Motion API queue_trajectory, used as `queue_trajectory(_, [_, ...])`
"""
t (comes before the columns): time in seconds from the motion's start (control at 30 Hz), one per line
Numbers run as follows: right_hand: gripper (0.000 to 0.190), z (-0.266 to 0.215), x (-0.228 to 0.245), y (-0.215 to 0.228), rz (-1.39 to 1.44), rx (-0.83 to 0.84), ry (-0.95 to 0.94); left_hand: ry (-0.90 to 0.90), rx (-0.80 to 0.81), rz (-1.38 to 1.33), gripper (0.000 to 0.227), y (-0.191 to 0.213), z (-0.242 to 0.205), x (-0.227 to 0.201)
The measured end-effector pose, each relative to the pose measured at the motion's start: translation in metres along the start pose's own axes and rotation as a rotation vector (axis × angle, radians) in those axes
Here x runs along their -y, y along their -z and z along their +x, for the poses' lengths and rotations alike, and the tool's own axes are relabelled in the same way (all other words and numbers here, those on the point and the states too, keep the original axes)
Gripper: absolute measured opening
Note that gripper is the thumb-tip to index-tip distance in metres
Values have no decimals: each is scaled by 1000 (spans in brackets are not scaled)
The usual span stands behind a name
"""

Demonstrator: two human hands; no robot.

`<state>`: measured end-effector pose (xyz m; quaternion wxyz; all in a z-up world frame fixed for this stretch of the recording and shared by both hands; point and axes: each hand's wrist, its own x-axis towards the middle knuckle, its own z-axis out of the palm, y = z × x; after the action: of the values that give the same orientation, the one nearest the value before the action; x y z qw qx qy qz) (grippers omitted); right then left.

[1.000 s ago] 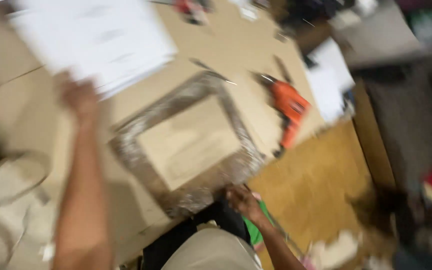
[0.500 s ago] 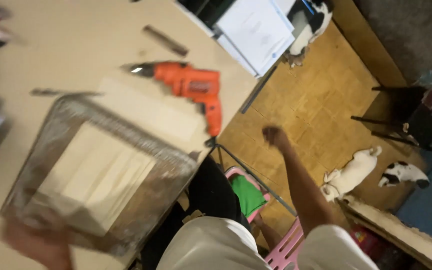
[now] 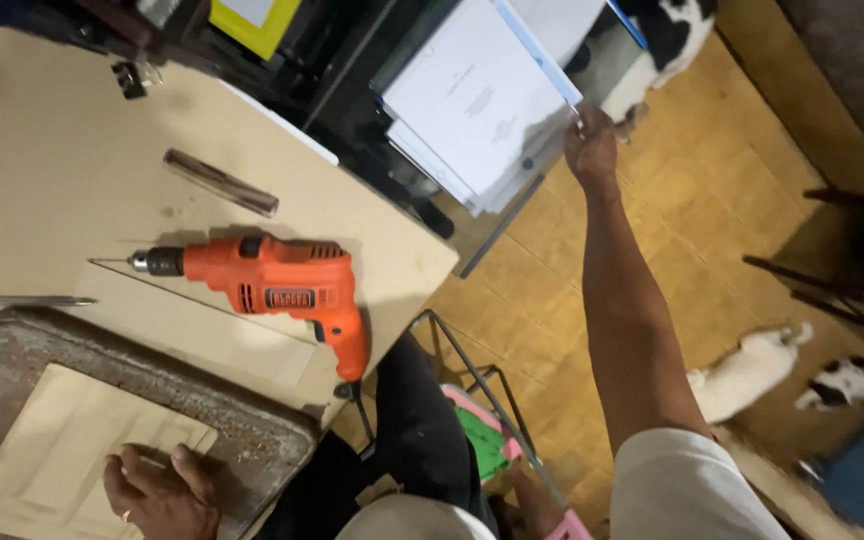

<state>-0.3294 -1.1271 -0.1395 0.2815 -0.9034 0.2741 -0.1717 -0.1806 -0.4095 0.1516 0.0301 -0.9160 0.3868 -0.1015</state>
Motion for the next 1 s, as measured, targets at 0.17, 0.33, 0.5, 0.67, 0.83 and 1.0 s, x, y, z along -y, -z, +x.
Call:
queue_trajectory(0.17, [34, 5, 32, 5, -680, -264, 863, 418, 221, -165, 54, -14, -27, -4])
queue_trajectory(0.33, [49, 17, 47, 15, -849, -316, 850, 326, 144, -44, 54, -17, -23, -7])
queue_trajectory(0.5, [79, 25, 61, 5, -138, 381, -554, 372, 179, -151, 55, -17, -26, -6])
queue_trajectory(0.67, [79, 59, 108, 27, -327, 584, -776, 424, 206, -93, 58, -24, -30, -8])
queue_trajectory(0.83, [60, 61, 134, 48, 352, 485, -1021, 449, 217, -140, 58, -17, -25, -9])
queue_trajectory(1.0, [73, 45, 179, 70, 451, 584, -891, 463, 227, -149, 56, -21, -27, -8])
